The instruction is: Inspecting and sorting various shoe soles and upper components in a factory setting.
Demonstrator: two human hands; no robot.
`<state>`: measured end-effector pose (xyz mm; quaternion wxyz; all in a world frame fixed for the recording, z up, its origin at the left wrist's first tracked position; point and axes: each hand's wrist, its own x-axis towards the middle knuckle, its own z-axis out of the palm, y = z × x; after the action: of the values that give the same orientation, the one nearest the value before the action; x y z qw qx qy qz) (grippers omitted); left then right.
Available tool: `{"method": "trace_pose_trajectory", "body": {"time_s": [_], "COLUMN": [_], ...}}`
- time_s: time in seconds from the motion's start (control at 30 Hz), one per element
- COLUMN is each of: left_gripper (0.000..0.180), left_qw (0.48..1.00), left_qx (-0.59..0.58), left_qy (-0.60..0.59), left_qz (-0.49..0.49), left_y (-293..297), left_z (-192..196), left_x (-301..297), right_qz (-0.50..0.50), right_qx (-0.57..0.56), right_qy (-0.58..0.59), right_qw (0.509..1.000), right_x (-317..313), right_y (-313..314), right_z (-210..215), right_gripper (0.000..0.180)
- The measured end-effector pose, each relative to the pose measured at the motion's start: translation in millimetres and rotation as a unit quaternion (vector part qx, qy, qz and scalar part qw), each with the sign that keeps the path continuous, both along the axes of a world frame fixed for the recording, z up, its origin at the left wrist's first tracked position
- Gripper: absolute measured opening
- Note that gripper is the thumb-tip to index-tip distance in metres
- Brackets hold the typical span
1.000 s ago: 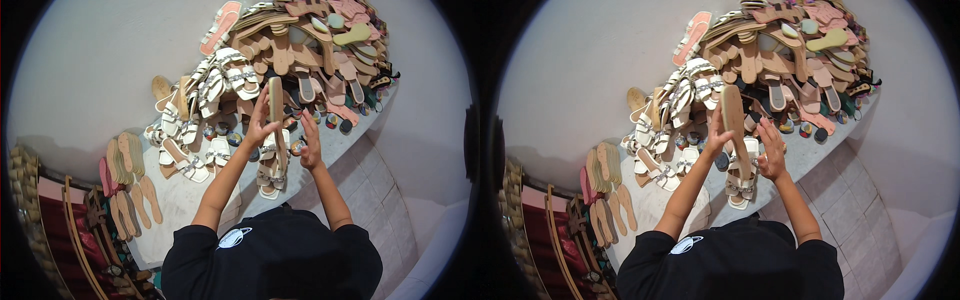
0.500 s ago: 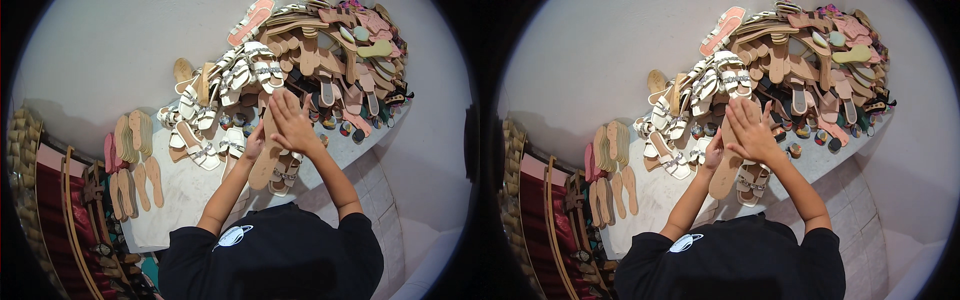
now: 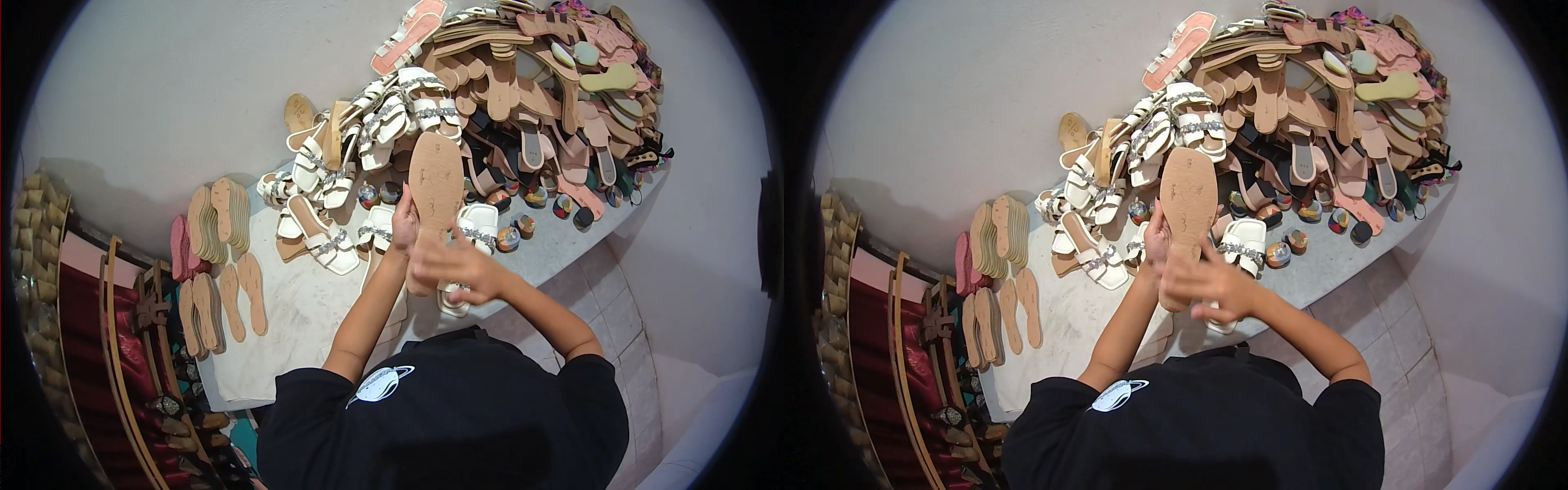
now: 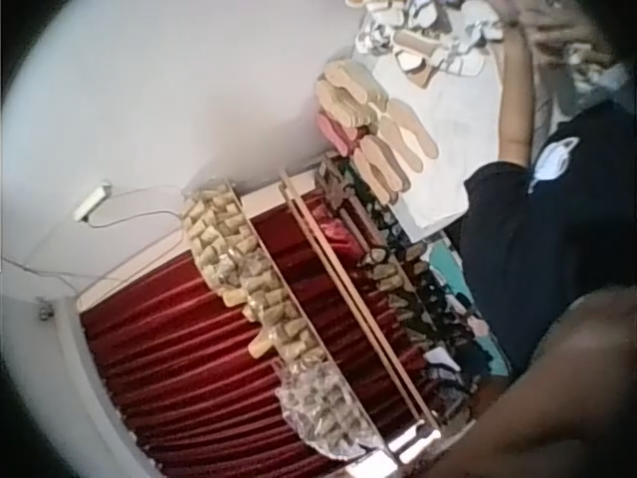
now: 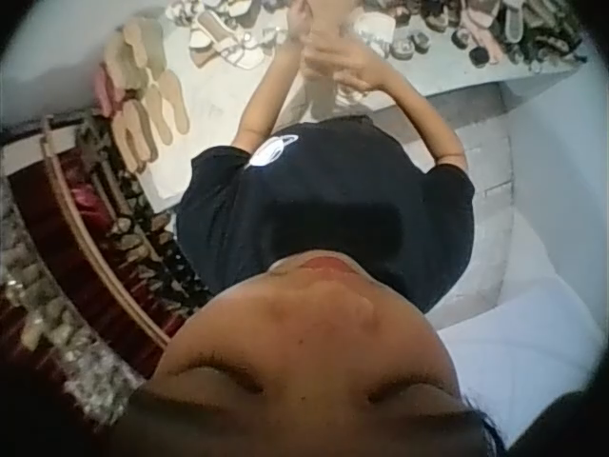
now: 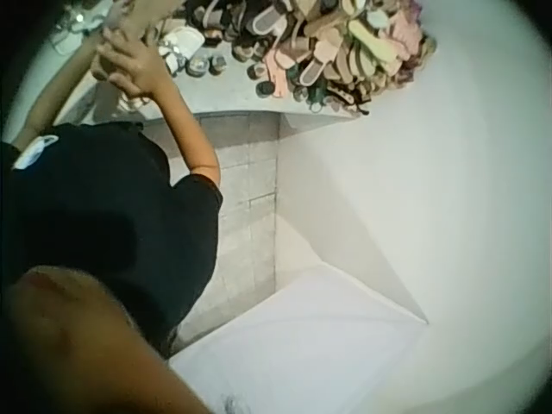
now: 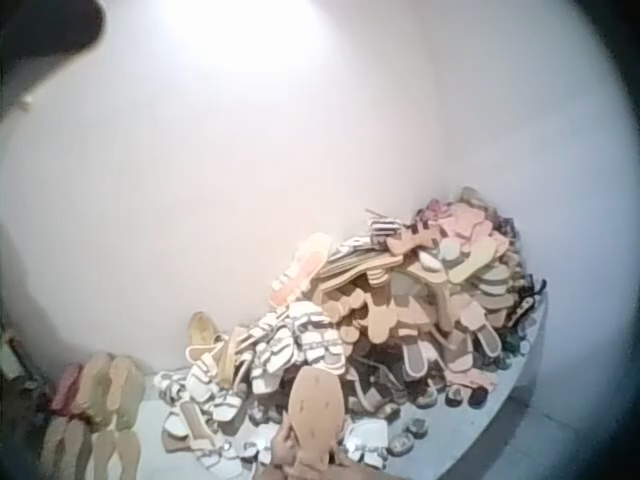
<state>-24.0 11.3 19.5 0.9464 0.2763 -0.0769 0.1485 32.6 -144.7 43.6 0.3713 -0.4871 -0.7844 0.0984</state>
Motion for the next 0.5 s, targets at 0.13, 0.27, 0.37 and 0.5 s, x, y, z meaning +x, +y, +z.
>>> {"method": "trace_pose_trajectory", "body": {"time_s": [0.13, 0.27, 0.37, 0.5], "left_gripper": [0.060, 0.059, 0.060, 0.063], "left_qw": [0.967, 0.998, 0.996, 0.990], "left_qx": [-0.222, 0.009, 0.043, 0.025], "left_qy": [-0.093, 0.020, 0.010, 0.037], "left_qz": [-0.082, 0.066, 0.078, 0.135], "left_y": [-7, -2, 0, 13], "left_z": [1, -5, 3, 0], "left_x": [1, -6, -17, -40], "right_qz": [-0.319, -0.335, -0.217, -0.073], "right_qx": [0.064, 0.020, -0.018, -0.022], "right_qy": [-0.149, -0.275, -0.239, -0.190], "right_qw": [0.934, 0.901, 0.946, 0.979], "right_x": [21, 8, -22, -54], "right_y": [21, 31, 17, 8], "right_z": [12, -10, -32, -43], "right_gripper": [0.071, 0.079, 0.081, 0.074]}}
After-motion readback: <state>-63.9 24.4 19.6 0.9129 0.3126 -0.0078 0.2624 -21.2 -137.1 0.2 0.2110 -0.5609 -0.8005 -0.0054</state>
